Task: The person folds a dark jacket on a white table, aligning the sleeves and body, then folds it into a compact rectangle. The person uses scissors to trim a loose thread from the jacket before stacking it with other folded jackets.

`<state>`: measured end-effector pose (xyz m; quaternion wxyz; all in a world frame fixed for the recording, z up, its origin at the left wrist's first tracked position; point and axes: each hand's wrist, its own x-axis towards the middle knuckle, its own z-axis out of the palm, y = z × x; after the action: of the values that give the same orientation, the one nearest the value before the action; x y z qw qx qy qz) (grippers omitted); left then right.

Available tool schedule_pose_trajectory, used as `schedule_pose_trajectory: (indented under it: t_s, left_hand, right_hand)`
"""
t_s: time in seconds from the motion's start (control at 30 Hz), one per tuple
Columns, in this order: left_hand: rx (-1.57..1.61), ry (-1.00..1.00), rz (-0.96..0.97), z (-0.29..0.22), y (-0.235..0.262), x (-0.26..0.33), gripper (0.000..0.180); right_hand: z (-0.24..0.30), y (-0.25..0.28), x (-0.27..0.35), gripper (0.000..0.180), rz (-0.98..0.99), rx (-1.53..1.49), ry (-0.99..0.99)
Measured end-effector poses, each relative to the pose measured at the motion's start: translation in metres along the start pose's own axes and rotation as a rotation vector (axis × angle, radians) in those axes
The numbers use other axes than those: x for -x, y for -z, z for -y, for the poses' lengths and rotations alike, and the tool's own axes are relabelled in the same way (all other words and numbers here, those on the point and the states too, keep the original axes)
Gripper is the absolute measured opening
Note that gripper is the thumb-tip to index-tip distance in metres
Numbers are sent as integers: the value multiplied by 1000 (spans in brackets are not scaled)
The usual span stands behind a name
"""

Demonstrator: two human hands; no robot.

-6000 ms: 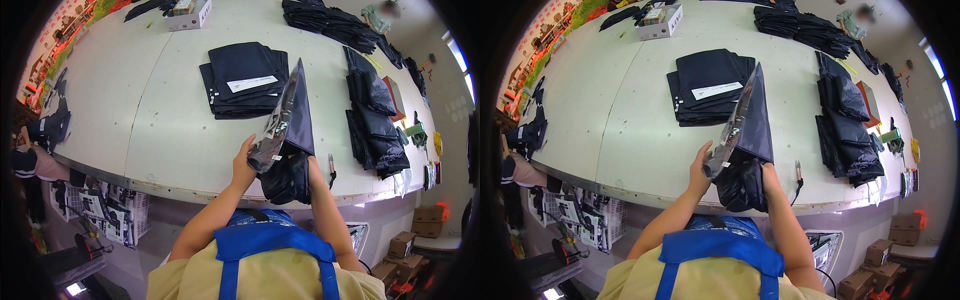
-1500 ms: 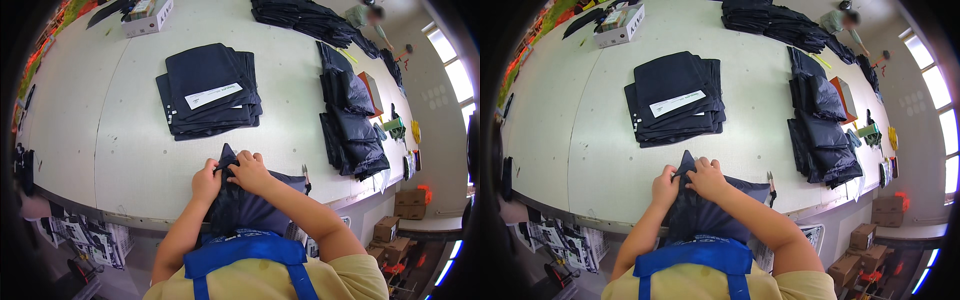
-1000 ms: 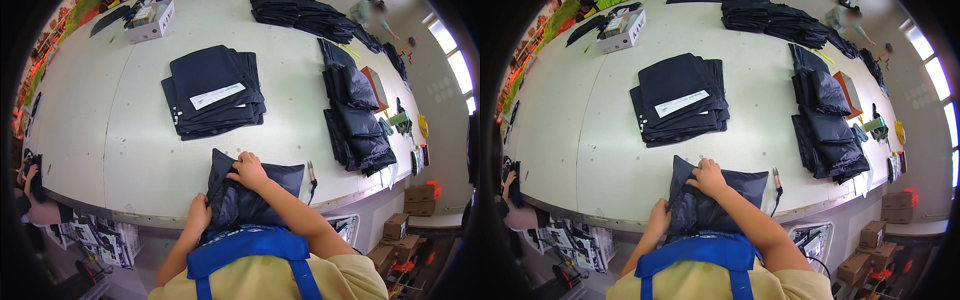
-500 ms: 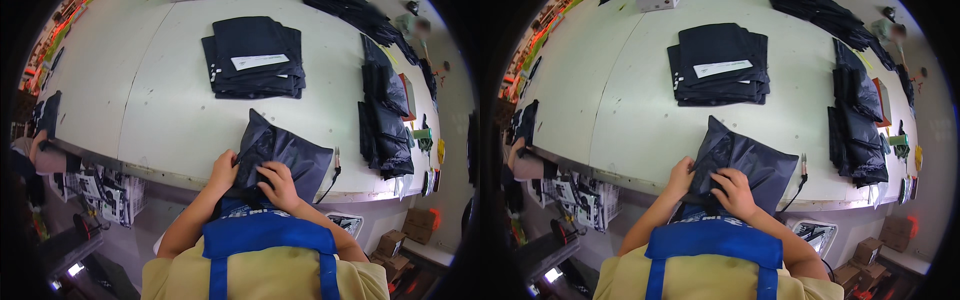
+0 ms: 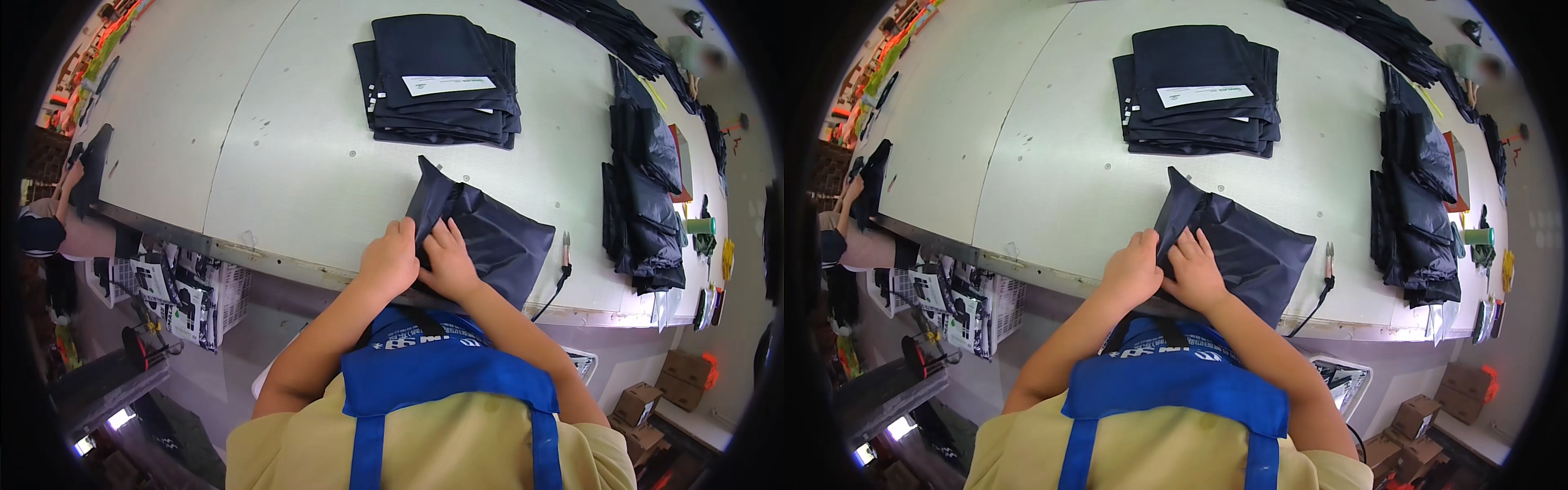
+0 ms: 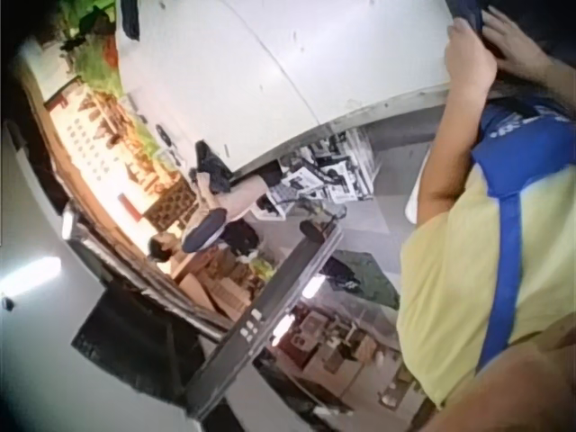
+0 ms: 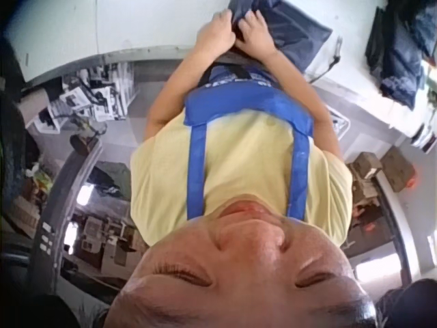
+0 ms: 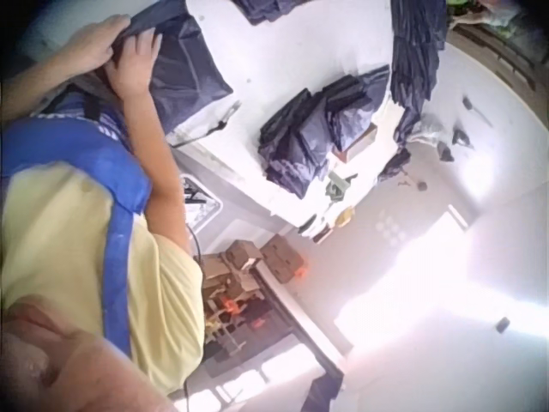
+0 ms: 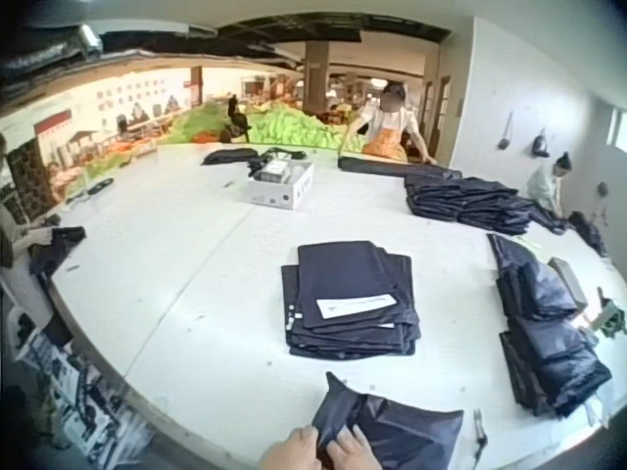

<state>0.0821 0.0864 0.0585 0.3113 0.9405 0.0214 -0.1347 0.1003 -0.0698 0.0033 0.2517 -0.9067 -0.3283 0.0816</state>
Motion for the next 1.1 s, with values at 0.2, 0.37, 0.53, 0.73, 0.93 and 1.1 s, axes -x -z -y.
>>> schedule_pose_trajectory:
  t_s: [0.2, 0.37, 0.53, 0.73, 0.93, 1.1]
  left_hand:
    - [16, -69, -28, 6, -30, -2, 29]
    - [241, -23, -47, 26, -40, -24, 22]
    - [298, -108, -3, 35, -43, -37, 32]
    - [372, -3, 90, 29, -31, -37, 31]
    - [445, -203, -115, 42, -37, -26, 28]
    - [694, -144, -321, 64, -41, 25, 21]
  right_hand:
    - [5, -3, 16, 63, -54, 271, -48]
    - [-4, 6, 19, 47, -433, -105, -42]
    - [18, -12, 27, 14, -95, 220, 366]
    - [13, -13, 21, 6, -82, 289, 447]
    - [10, -18, 19, 3, -38, 341, 502]
    - [15, -6, 14, 9, -21, 322, 482]
